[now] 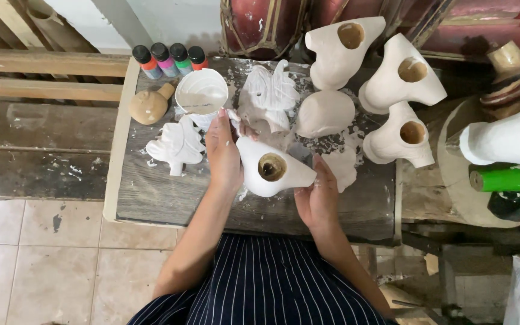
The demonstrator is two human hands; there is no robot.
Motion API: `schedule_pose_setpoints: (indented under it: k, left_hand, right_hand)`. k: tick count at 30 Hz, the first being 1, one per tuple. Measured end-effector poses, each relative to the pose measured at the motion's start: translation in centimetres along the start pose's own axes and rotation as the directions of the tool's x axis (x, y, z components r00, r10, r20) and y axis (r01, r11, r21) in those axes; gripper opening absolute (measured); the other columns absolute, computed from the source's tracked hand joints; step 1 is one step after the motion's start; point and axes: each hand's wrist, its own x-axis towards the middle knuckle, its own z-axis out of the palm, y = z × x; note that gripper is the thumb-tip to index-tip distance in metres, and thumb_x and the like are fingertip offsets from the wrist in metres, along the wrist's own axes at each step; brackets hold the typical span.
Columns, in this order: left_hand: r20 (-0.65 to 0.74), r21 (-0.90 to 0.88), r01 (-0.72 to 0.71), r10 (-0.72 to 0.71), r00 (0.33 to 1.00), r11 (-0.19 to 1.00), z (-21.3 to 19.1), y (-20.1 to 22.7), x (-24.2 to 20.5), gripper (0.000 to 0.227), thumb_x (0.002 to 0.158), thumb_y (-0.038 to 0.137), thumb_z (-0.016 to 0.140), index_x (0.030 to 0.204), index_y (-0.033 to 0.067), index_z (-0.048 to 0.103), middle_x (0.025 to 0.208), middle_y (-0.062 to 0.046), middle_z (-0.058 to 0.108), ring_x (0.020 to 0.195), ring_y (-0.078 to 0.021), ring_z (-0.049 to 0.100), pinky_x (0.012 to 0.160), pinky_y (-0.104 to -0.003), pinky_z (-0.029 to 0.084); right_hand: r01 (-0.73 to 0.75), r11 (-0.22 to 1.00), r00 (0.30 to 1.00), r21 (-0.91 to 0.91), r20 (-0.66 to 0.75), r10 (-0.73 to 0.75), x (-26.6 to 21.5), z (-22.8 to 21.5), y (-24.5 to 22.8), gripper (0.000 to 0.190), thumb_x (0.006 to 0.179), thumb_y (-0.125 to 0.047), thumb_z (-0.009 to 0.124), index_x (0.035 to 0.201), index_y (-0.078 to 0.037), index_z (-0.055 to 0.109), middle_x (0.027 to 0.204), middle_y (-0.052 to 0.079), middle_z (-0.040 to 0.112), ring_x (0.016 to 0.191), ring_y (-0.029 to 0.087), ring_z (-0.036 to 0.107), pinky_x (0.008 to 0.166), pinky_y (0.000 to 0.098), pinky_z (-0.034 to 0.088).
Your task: Smoothing and cleaning the edges of white ceramic molds using a small hand tool
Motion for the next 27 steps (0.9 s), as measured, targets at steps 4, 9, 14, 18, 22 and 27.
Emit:
schedule_pose_setpoints:
  k: [4,9,14,18,22,27]
  left_hand:
    - [-0.009,-0.106,0.033,-0.034,0.999,0.994,-1.7,-2.3,-0.8,0.045,0.110,0.040,0.039,0.091,0.0068,0.064,0.073,-0.018,0.072,0.068,-0.0231,0.075,0.064,-0.035,0.065]
    - [-0.049,0.073,-0.106,0.109,0.993,0.992,0.1,-2.4,-4.7,0.060,0.113,0.031,0.021,0.132,-0.0083,0.061,0.132,-0.023,0.063,0.129,-0.0254,0.054,0.127,-0.043,0.024]
    - [-0.113,0.018,-0.247,0.247,0.962,0.969,-5.5,-9.1,-3.6,0.059,0.105,0.045,0.025,0.118,0.0077,0.069,0.106,-0.008,0.073,0.095,-0.0164,0.065,0.098,-0.033,0.051]
    - [0.171,-0.246,-0.385,0.431,0.886,0.889,-7.2,-12.9,-2.8,0.070,0.098,0.064,0.032,0.129,0.0076,0.059,0.123,-0.021,0.066,0.113,-0.0324,0.063,0.101,-0.046,0.050]
    - [0.247,-0.277,-0.385,0.452,0.857,0.881,-7.3,-14.0,-3.3,0.072,0.095,0.054,0.039,0.143,0.0002,0.044,0.134,-0.026,0.057,0.119,-0.0382,0.058,0.108,-0.054,0.045]
    - [0.296,-0.125,-0.408,0.427,0.855,0.904,-6.9,-12.7,-2.8,0.066,0.096,0.046,0.041,0.138,-0.0036,0.047,0.126,-0.025,0.059,0.114,-0.0369,0.060,0.107,-0.055,0.045]
  right_hand:
    - [-0.003,0.996,1.000,0.090,-0.014,0.005,0.1,0.5,1.3,0.026,0.105,-0.014,0.056,0.124,0.000,0.068,0.117,0.026,0.073,0.109,0.040,0.072,0.100,0.0577,0.059]
    - [-0.010,0.994,1.000,0.106,-0.015,0.012,0.9,-0.6,3.0,0.024,0.107,-0.019,0.057,0.118,-0.003,0.071,0.112,0.023,0.075,0.103,0.037,0.074,0.096,0.0561,0.062]
    - [0.139,0.988,0.989,-0.069,-0.039,-0.142,-0.2,2.6,2.7,0.023,0.108,-0.023,0.057,0.103,-0.005,0.071,0.092,0.015,0.078,0.084,0.023,0.076,0.082,0.0414,0.066]
    - [0.184,0.972,0.980,-0.143,-0.049,-0.192,-0.3,3.2,2.8,0.021,0.108,-0.023,0.057,0.101,-0.008,0.071,0.090,0.012,0.078,0.083,0.017,0.075,0.081,0.0349,0.064]
    - [0.181,0.974,0.979,-0.136,-0.070,-0.191,-2.7,6.0,1.4,0.021,0.108,-0.021,0.057,0.101,-0.005,0.068,0.084,0.009,0.075,0.077,0.014,0.073,0.076,0.0316,0.063]
    - [0.141,0.981,0.981,-0.133,-0.115,-0.156,-1.3,5.2,1.7,0.019,0.106,-0.023,0.061,0.099,-0.006,0.068,0.084,0.009,0.074,0.075,0.014,0.073,0.073,0.0290,0.063]
